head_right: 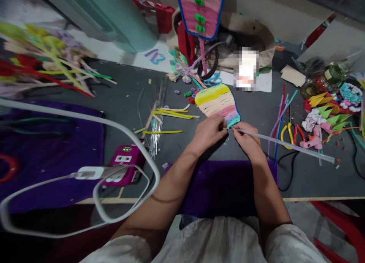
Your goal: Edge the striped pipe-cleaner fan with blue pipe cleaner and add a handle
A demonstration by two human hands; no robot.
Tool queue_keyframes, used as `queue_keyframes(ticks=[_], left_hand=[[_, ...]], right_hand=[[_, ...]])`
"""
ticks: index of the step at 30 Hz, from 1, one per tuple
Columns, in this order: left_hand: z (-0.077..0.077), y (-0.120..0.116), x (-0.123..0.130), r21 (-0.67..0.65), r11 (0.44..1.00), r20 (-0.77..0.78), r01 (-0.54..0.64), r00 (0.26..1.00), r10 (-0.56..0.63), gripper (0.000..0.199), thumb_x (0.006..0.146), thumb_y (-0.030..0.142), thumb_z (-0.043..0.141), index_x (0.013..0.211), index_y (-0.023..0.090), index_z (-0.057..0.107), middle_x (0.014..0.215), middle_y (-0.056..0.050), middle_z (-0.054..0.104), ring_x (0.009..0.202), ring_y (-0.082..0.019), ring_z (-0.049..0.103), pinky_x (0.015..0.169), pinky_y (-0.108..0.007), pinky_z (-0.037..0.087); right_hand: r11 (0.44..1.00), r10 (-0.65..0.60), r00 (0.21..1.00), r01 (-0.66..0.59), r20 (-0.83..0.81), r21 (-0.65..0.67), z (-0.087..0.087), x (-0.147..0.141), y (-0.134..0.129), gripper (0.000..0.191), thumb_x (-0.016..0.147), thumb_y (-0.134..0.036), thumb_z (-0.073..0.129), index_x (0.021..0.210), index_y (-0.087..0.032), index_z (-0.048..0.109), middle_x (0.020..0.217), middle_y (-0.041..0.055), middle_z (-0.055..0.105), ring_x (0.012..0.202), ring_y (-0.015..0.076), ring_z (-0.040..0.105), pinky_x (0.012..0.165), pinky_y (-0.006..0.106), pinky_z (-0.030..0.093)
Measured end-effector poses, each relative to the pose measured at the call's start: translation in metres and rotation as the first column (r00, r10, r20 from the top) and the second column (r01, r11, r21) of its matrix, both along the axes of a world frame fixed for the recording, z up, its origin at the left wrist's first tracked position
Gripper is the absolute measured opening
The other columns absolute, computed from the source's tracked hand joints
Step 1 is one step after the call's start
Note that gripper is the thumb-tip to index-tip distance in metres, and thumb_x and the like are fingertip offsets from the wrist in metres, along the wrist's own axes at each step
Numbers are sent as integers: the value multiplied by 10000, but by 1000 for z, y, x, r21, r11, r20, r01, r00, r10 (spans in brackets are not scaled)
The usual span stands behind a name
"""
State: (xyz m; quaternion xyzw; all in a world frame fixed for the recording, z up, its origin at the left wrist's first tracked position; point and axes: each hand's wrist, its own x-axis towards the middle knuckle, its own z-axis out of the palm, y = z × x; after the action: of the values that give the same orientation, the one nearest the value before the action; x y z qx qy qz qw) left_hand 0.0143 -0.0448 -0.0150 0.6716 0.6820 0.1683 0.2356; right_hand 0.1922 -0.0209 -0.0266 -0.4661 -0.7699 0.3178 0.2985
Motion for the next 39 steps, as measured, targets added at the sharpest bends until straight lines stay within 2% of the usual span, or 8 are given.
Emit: queue_keyframes(ticks=[9,18,23,28,34,39], left_hand=[[-1,1,0,-13,1000,10,-12,1000,12,101,804,202,603,898,226,628,982,-51,705,935,-225,634,755,-311,434],[1,1,1,-16,1000,9,-21,1000,21,84,801,205,608,882,222,620,989,-46,715,934,-227,642,729,-316,419],[1,1,1,-20,1000,3,-17,1000,17,83,810,214,602,891,223,622,998,-53,711,952,-231,637,749,-317,427],[1,2,2,-29,999,7,-31,999,31,64,809,213,605,871,228,617,991,-54,714,947,-232,640,752,-314,432],[-1,2,0,-1,1000,16,-16,1000,16,68,808,219,600,874,228,618,987,-51,714,949,-230,640,746,-310,429],[0,2,1,-9,1000,11,-21,1000,21,69,803,210,602,868,225,620,963,-47,715,928,-229,641,731,-313,424]], right_hand=[[1000,-29,1000,29,5,10,1,2,1,167,896,-332,614,805,-246,725,757,6,708,694,183,641,677,306,482],[1000,-8,1000,8,13,-17,-2,1,0,186,911,-353,603,829,-251,735,807,13,732,732,191,664,680,308,482],[1000,7,1000,-7,0,14,-2,-1,0,181,905,-346,607,828,-250,739,832,27,748,790,206,689,740,319,508],[1000,8,1000,-8,3,10,0,-2,0,190,902,-346,602,815,-248,740,823,31,748,776,207,686,734,322,511],[997,-73,997,71,-31,-43,3,4,2,174,879,-357,622,788,-248,722,739,0,703,682,182,639,651,298,485],[997,-77,997,76,-28,-13,4,4,2,177,880,-363,618,788,-256,725,749,-3,708,682,180,630,661,302,483]])
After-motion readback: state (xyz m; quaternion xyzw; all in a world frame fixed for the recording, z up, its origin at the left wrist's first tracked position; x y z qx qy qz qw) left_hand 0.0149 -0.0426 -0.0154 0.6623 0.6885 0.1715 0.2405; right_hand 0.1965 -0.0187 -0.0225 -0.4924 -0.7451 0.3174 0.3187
